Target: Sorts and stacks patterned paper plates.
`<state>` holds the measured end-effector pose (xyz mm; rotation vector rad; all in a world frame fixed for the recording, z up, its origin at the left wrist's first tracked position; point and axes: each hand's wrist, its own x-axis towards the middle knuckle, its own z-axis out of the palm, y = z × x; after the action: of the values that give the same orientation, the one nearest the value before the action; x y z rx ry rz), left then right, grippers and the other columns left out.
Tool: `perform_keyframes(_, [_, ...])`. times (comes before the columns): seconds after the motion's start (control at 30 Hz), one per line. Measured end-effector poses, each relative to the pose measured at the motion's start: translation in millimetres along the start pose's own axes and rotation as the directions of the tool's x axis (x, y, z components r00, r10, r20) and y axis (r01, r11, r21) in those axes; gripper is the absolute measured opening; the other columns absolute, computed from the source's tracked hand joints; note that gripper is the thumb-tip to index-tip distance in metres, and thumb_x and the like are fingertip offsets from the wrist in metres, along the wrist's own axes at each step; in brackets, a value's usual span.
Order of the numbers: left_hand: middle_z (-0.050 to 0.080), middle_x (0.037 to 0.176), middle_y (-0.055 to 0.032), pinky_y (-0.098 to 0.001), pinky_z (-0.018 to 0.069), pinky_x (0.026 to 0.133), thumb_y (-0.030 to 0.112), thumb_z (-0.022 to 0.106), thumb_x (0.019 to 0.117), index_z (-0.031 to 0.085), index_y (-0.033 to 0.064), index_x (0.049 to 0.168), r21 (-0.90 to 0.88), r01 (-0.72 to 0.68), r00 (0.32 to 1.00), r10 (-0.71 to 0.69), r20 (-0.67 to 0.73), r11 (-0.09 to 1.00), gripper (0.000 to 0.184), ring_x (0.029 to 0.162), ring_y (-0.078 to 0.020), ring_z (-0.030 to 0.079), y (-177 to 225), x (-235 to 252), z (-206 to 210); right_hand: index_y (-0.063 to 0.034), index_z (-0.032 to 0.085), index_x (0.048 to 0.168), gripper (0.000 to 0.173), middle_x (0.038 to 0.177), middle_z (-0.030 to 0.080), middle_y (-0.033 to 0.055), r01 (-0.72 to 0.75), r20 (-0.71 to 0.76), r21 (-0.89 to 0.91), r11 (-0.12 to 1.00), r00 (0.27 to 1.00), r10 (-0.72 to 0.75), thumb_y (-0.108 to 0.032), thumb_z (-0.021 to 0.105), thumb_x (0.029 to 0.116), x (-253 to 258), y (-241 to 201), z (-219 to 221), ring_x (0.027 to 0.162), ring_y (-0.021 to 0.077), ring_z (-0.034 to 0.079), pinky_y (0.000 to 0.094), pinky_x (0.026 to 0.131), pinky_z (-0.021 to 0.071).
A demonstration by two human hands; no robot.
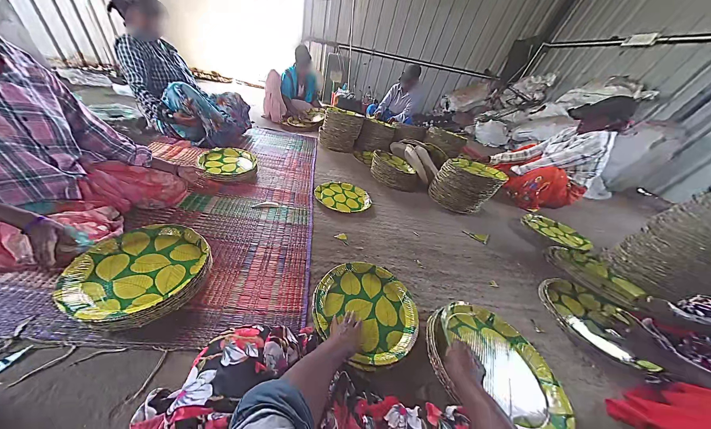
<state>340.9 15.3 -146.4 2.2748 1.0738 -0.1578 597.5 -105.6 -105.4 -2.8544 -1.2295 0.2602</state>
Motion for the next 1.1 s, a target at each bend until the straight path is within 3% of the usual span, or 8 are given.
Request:
perform_keyframes(0.07, [0.008,0.173,-0.0173,-0.0659,0.0004,0.125,0.036,0.050,0.1076,0.022,0.0089,0.165,0.000,-0.074,0.966,0.072,-0.250,0.997,0.069,0.161,-0.0335,0.004,3.9,-4.5,-9.3,0.0086,0.059,0.134,0.035,0.140,0.056,0.0320,0.077,-0.197,0.052,0.996,0.978,-0.065,-0.010,0.045,0.1080,-10.4,-12.4,-15.9,0.133,0.0456,0.055,0.0601,0.104,0.0478])
perform_keyframes(0.2, [0.033,0.164,-0.0243,-0.0651,0.0154,0.124,0.033,0.051,0.1044,0.040,0.0002,0.157,0.105,-0.181,0.641,0.198,-0.741,0.978,0.063,0.155,-0.0402,0.029,18.5,-9.8,-25.2,0.0101,0.065,0.124,0.030,0.126,0.065,0.0323,0.523,-0.330,-0.013,0.852,0.802,-0.498,-0.001,0.045,0.1051,-31.0,-35.9,-10.7,0.116,0.0487,0.066,0.0601,0.092,0.0551])
perform_keyframes(0.37, [0.013,0.172,-0.0198,-0.0679,-0.0003,0.124,0.032,0.047,0.1086,0.027,0.0043,0.162,0.021,0.008,0.994,-0.006,-0.113,1.000,0.064,0.160,-0.0370,0.005,-2.0,-14.5,-11.0,-0.0024,0.067,0.134,0.035,0.144,0.062,0.0187,0.814,0.199,-0.038,0.580,0.575,-0.794,-0.011,0.047,0.1072,-17.5,-48.6,31.5,0.136,0.0366,0.057,0.0563,0.115,0.0409])
perform_keyframes(0.43, [0.002,0.173,-0.0173,-0.0722,-0.0024,0.121,0.029,0.047,0.1086,0.015,0.0072,0.165,0.059,0.079,0.994,-0.083,0.077,0.995,0.068,0.160,-0.0374,-0.002,-6.6,-10.9,1.2,-0.0063,0.054,0.149,0.045,0.160,0.046,0.0172,0.710,0.293,-0.098,0.697,0.690,-0.662,-0.021,0.051,0.1066,-12.0,-40.9,29.6,0.151,0.0345,0.039,0.0612,0.122,0.0231])
perform_keyframes(0.57, [0.021,0.169,-0.0244,-0.0764,0.0212,0.116,0.026,0.060,0.1024,0.031,0.0006,0.160,0.107,0.123,0.990,-0.130,0.064,0.987,0.069,0.155,-0.0463,0.021,5.7,-6.2,-2.6,0.0032,0.027,0.160,0.079,0.163,0.032,0.0281,0.178,0.143,-0.062,0.982,0.975,-0.168,-0.038,0.062,0.1025,-7.9,-27.1,13.1,0.152,0.0436,0.033,0.0667,0.117,0.0308])
perform_keyframes(0.77, [0.040,0.157,-0.0264,-0.0631,0.0481,0.102,0.021,0.063,0.0993,0.048,-0.0018,0.147,0.099,0.197,0.980,-0.199,0.013,0.976,0.055,0.135,-0.0463,0.051,13.2,-3.4,-10.0,0.0084,0.055,0.138,0.043,0.148,0.050,0.0303,-0.024,0.285,-0.141,0.990,0.956,0.064,-0.016,0.056,0.1025,0.2,-23.3,8.8,0.137,0.0432,0.052,0.0575,0.107,0.0472])
perform_keyframes(0.9, [0.038,0.158,-0.0261,-0.0629,0.0488,0.101,0.019,0.064,0.0987,0.048,-0.0007,0.148,0.084,0.182,0.983,-0.183,0.002,0.980,0.055,0.133,-0.0469,0.053,10.9,-0.9,-10.7,0.0000,0.057,0.142,0.050,0.146,0.055,0.0272,0.015,0.179,-0.038,0.999,0.984,-0.008,-0.037,0.048,0.1092,9.2,-5.7,3.1,0.137,0.0431,0.052,0.0638,0.109,0.0407])
perform_keyframes(1.1, [0.025,0.166,-0.0272,-0.0601,0.0171,0.125,0.038,0.045,0.1087,0.035,0.0006,0.158,-0.406,0.288,0.853,-0.425,-0.302,0.867,0.063,0.156,-0.0413,0.022,-7.9,-14.2,-35.9,0.0118,0.067,0.121,0.033,0.128,0.063,0.0344,0.367,-0.403,0.081,0.927,0.862,-0.307,-0.013,0.048,0.1086,-16.2,-25.8,-25.2,0.123,0.0510,0.060,0.0648,0.096,0.0497])
